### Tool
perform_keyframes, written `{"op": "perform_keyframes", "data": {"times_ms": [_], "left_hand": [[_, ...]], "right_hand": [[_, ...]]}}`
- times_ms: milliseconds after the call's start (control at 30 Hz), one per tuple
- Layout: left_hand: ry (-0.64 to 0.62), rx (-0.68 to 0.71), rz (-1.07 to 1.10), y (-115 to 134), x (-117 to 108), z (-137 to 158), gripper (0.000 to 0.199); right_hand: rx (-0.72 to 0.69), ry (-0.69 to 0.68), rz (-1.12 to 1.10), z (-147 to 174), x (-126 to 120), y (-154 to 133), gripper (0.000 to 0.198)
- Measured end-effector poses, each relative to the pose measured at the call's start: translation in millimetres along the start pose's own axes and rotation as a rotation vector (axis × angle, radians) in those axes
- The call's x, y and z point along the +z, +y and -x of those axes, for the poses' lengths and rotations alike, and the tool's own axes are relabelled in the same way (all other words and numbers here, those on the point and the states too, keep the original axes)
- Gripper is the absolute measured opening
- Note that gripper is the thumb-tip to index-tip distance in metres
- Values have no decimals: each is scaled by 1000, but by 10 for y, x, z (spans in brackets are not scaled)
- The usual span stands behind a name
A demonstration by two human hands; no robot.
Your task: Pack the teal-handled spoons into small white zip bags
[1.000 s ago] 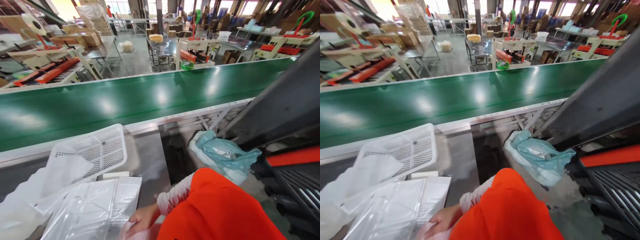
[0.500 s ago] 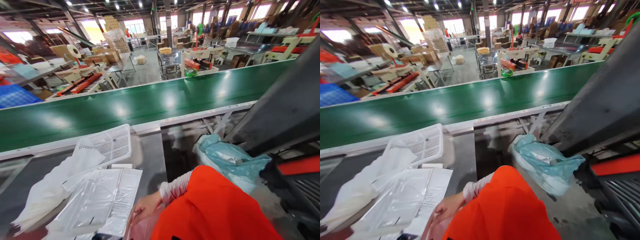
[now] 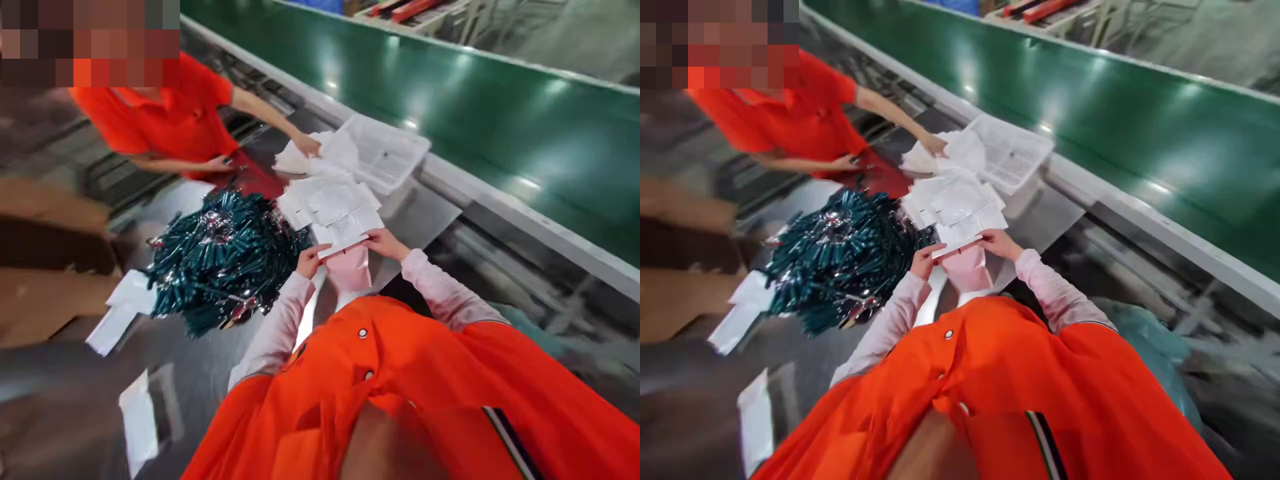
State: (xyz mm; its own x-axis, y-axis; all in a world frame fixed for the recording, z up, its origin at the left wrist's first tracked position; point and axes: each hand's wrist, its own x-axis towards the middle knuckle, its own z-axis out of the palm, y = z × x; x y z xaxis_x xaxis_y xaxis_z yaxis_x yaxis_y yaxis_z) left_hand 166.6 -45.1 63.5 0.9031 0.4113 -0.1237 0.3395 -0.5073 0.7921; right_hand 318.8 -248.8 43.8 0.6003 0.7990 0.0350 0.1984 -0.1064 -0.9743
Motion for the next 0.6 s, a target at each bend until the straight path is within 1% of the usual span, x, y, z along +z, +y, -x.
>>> {"op": "perform_keyframes", "data": {"times_ms": [33,67,100,167,233,300,400,433,467,500,567,600], "left_hand": [[24,-74,101,-125,-24,38,26],[36,-120,220,-211,-27,48,27],[36,-136,339,-264,-17,38,28],[25,-112,508,-309,17,-4,24],[18,-111,596,-327,38,-35,17],[28,-140,648,-358,31,-30,14],[52,-144,685,-420,-1,47,17],[67,-140,692,-440,-4,86,17],[95,-131,698,-462,1,130,17],[134,-116,705,-487,12,176,18],[225,-65,727,-559,51,284,27],[271,-41,744,-609,73,350,36]], "right_hand": [[9,-12,-3,-80,5,84,24],[11,-18,-3,-143,12,147,27],[5,-26,-2,-188,17,190,30],[-26,-52,-3,-243,13,232,29],[-57,-97,7,-281,-5,240,23],[-93,-151,33,-321,-19,234,20],[-134,-202,20,-382,24,220,16],[-110,-178,-29,-398,66,219,16],[-65,-137,-95,-409,124,220,21],[-11,-92,-164,-414,197,225,30],[92,-48,-271,-400,379,234,50],[127,-75,-298,-380,485,234,54]]}}
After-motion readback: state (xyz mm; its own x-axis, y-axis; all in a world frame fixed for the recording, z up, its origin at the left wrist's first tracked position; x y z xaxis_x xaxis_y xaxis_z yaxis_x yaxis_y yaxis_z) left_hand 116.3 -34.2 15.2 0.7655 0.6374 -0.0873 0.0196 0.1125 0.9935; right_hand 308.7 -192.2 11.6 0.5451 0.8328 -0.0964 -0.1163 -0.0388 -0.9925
